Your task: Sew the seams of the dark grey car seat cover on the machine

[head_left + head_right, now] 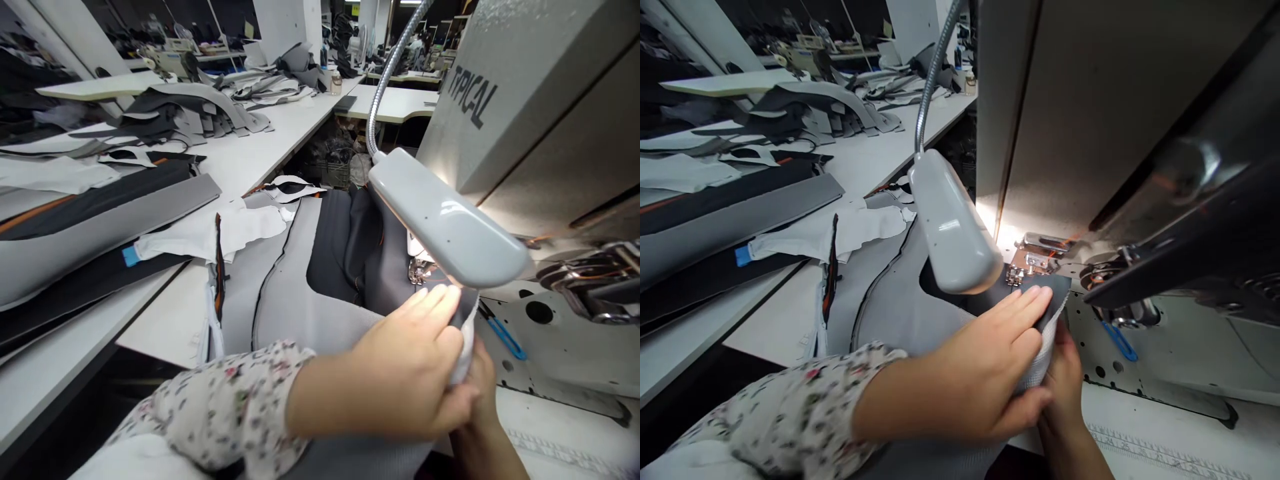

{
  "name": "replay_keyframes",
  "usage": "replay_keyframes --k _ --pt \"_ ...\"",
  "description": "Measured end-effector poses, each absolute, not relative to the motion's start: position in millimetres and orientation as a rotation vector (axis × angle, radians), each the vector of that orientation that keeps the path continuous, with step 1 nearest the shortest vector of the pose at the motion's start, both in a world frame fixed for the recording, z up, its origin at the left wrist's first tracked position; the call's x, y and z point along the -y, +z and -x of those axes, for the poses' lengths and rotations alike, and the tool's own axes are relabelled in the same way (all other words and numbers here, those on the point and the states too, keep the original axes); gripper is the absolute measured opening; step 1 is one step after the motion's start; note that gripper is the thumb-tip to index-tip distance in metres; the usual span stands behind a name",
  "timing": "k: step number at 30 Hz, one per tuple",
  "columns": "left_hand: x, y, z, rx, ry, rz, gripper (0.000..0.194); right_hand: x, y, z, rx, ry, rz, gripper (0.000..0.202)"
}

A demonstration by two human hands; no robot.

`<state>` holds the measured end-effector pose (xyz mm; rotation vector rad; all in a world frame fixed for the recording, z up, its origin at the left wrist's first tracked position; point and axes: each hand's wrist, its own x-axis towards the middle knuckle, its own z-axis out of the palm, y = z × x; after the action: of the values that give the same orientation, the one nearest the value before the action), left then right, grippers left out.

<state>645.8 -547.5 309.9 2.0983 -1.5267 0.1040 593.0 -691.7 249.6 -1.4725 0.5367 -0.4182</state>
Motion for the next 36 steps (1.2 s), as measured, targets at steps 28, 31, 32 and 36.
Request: replay_keyframes --k 28,31,32,36 --pt "557 322 -653 1.436 -0.028 -2.069 0.048 676 274 -597 -0.633 -0.409 1.328 0.032" --pt "551 320 -654 1.422 -0.035 -2.048 0.052 675 273 -600 -0.665 -0.41 1.275 0.036" --pt "545 321 -652 1.42 -0.033 -2.052 0.053 674 272 -598 -0.681 -0.409 1.262 0.038" --pt "516 328 -639 1.369 -0.046 -2.167 0.064 665 261 -577 -0.675 -0.295 1.214 0.053"
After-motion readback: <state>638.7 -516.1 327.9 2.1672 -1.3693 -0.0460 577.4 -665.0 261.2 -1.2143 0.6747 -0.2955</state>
